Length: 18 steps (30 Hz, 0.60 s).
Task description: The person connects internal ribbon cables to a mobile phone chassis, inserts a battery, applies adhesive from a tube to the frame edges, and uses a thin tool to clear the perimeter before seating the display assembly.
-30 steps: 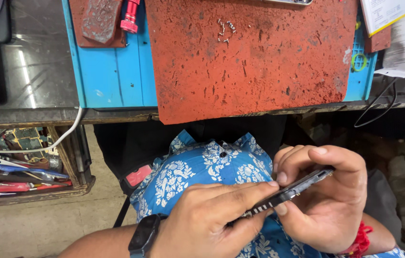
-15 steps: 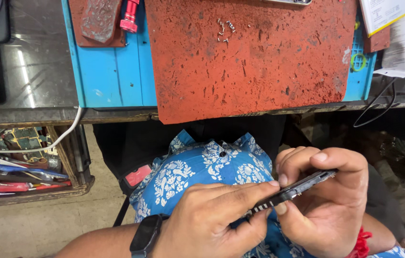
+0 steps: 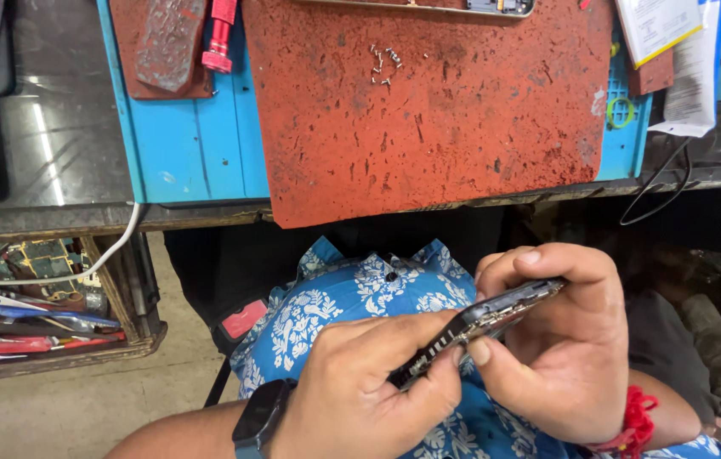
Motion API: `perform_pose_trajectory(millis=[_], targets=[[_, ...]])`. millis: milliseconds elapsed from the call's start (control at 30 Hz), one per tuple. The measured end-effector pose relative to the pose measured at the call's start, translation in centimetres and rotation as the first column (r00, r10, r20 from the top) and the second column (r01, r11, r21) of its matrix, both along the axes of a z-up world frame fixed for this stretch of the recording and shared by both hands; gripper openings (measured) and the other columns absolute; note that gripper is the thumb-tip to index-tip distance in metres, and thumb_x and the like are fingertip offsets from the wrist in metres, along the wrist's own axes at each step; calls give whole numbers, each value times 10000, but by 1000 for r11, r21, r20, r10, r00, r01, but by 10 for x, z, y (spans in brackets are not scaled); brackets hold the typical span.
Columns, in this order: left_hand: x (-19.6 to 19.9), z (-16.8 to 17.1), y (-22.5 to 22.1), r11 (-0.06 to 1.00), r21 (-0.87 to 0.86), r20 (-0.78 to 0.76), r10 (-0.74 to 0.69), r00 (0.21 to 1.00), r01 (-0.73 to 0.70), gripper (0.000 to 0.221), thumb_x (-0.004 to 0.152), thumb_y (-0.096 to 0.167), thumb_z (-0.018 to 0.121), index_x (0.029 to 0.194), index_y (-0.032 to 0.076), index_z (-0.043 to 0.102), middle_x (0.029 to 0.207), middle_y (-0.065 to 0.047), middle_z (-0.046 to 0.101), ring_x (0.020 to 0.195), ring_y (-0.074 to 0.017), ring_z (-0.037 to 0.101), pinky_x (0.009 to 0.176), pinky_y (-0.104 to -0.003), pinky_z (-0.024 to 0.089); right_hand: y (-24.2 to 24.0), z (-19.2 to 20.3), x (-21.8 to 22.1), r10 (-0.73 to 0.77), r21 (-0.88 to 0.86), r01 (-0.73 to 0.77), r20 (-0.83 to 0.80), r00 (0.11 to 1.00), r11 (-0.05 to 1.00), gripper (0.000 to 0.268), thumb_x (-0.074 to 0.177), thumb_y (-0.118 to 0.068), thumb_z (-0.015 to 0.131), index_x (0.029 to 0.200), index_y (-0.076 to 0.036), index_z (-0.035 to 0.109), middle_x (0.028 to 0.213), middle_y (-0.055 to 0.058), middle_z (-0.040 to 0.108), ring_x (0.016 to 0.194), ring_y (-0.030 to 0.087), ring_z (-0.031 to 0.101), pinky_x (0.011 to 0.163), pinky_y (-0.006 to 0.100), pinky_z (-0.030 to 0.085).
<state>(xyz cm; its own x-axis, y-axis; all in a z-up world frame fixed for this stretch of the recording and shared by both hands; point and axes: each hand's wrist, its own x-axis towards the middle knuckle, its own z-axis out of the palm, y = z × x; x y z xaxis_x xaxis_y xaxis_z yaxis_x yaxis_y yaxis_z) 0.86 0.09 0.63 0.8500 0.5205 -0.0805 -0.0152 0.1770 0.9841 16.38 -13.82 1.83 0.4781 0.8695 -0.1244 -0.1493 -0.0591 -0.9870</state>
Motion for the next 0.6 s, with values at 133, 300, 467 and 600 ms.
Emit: perform_pose_trajectory(millis=[133, 300, 467, 600], targets=[[0, -2, -2, 1000, 9, 13, -3, 1000, 3, 277, 918, 60, 740, 1192, 28, 724, 878, -81, 766, 765, -161, 792, 687, -259, 625, -2, -3, -5, -42, 14, 43, -30, 999, 999, 637, 860, 171, 705, 1348, -100, 398, 1058, 155, 561, 941, 137, 536, 823, 263, 503], [-1, -3, -2, 1000, 0, 21, -8, 1000, 8, 255, 938, 65, 740, 1190, 30, 727, 901, -79, 778, 794, -144, 796, 705, -257, 634, 0, -2, -7, -37, 13, 37, -23, 999, 999, 637, 867, 168, 702, 1352, -104, 392, 1050, 160, 571, 913, 121, 562, 810, 252, 516], [0, -2, -2, 994, -108, -39, -12, 999, 8, 213, 915, 69, 745, 1123, 24, 752, 833, -63, 779, 726, -104, 764, 647, -244, 614, 4, 0, 3, -25, -85, 18, -71, 997, 996, 692, 788, 165, 692, 1358, -83, 388, 1111, 171, 563, 999, 155, 576, 839, 293, 534], [1, -3, -3, 994, -104, -63, 4, 998, -10, 188, 907, 81, 757, 1085, 21, 751, 805, -54, 768, 706, -101, 747, 638, -240, 600, 2, -1, 2, -3, -55, 0, -39, 999, 998, 665, 823, 162, 693, 1370, -81, 405, 1110, 155, 577, 971, 142, 584, 836, 285, 528]])
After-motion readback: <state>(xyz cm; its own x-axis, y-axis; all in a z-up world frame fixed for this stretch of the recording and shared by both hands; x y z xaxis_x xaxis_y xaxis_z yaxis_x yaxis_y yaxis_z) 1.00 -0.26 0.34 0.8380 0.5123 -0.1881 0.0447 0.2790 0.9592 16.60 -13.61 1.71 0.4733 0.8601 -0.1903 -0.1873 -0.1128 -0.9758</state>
